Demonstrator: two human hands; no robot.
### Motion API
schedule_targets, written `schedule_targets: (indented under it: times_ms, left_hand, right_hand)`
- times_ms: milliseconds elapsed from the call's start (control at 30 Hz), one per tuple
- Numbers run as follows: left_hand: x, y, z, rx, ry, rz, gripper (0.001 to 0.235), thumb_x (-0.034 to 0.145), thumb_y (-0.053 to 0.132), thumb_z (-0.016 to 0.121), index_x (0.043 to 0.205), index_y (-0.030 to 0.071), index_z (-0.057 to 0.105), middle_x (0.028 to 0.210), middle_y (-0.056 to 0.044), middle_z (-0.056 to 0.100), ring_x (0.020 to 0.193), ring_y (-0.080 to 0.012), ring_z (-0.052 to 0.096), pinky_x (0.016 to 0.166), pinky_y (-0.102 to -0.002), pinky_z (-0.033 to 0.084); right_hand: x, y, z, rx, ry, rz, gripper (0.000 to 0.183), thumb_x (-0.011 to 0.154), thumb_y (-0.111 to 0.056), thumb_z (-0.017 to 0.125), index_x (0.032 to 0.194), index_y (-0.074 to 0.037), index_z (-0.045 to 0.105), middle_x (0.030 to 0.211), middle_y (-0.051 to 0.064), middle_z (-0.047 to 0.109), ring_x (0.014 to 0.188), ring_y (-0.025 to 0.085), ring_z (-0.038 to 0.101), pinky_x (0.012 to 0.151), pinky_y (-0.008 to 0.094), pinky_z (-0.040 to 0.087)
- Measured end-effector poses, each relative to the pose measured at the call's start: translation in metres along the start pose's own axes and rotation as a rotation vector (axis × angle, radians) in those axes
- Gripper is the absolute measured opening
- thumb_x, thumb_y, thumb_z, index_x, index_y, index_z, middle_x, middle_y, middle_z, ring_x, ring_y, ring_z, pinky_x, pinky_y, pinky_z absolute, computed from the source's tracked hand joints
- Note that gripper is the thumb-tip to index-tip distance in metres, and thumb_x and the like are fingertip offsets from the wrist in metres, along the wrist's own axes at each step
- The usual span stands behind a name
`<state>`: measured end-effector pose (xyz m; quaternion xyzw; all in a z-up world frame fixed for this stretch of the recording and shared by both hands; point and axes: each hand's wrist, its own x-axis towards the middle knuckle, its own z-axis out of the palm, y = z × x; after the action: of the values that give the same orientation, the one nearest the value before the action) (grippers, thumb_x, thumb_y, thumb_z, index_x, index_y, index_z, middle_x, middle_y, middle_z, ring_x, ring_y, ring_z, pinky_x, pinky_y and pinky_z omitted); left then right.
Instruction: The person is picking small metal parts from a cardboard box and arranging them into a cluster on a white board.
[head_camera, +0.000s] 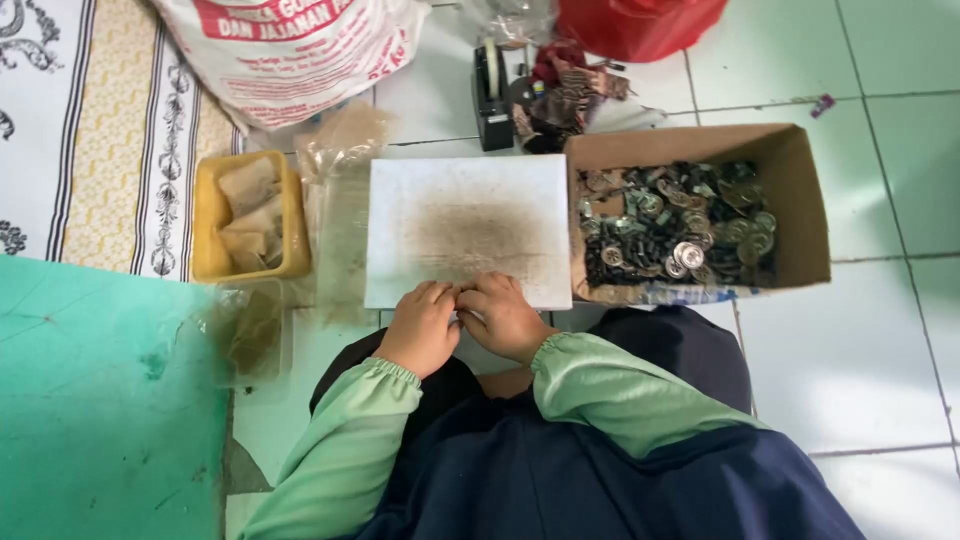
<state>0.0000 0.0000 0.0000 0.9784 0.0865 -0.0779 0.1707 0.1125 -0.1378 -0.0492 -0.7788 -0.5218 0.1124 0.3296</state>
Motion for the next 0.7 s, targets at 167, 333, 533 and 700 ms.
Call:
schedule_targets:
  times_ms: [167,333,533,700]
  left_hand:
    - [0.021,0.082,0.006,-0.002,-0.077,0.048,0.054,0.098,0.027,0.057,0.143,-0.003,0.049,0.146,-0.023,0.049,0.142,-0.0416,0.043,0.118,-0.051,0.037]
    - [0.049,0.139,0.020,-0.020,-0.105,0.062,0.056,0.100,0.028,0.057,0.146,-0.002,0.045,0.149,-0.022,0.045,0.145,-0.0396,0.041,0.121,-0.050,0.034]
    - [0.092,0.159,0.050,-0.032,-0.012,0.098,0.046,0.102,0.023,0.057,0.139,-0.003,0.049,0.140,-0.023,0.051,0.139,-0.0394,0.047,0.118,-0.050,0.039]
    - [0.129,0.169,0.045,0.067,-0.003,0.186,0.047,0.102,0.023,0.052,0.142,-0.004,0.049,0.148,-0.025,0.045,0.142,-0.0439,0.040,0.116,-0.055,0.038]
  right_hand:
    - [-0.053,0.048,-0.042,-0.060,0.084,-0.013,0.011,0.090,-0.020,0.068,0.100,-0.021,0.071,0.111,0.001,0.062,0.112,0.026,0.059,0.096,0.042,0.044]
    - [-0.087,0.079,-0.083,-0.115,0.107,0.020,0.010,0.085,-0.018,0.070,0.095,-0.021,0.072,0.105,-0.001,0.064,0.105,0.025,0.062,0.089,0.040,0.046]
    - [-0.089,0.098,-0.123,-0.069,-0.032,0.221,0.024,0.090,-0.012,0.060,0.108,-0.008,0.076,0.101,0.008,0.065,0.100,0.031,0.063,0.086,0.042,0.049]
    - [-0.082,0.134,-0.134,-0.080,-0.035,0.400,0.027,0.097,-0.017,0.057,0.119,-0.011,0.073,0.109,0.010,0.067,0.109,0.033,0.063,0.088,0.047,0.053]
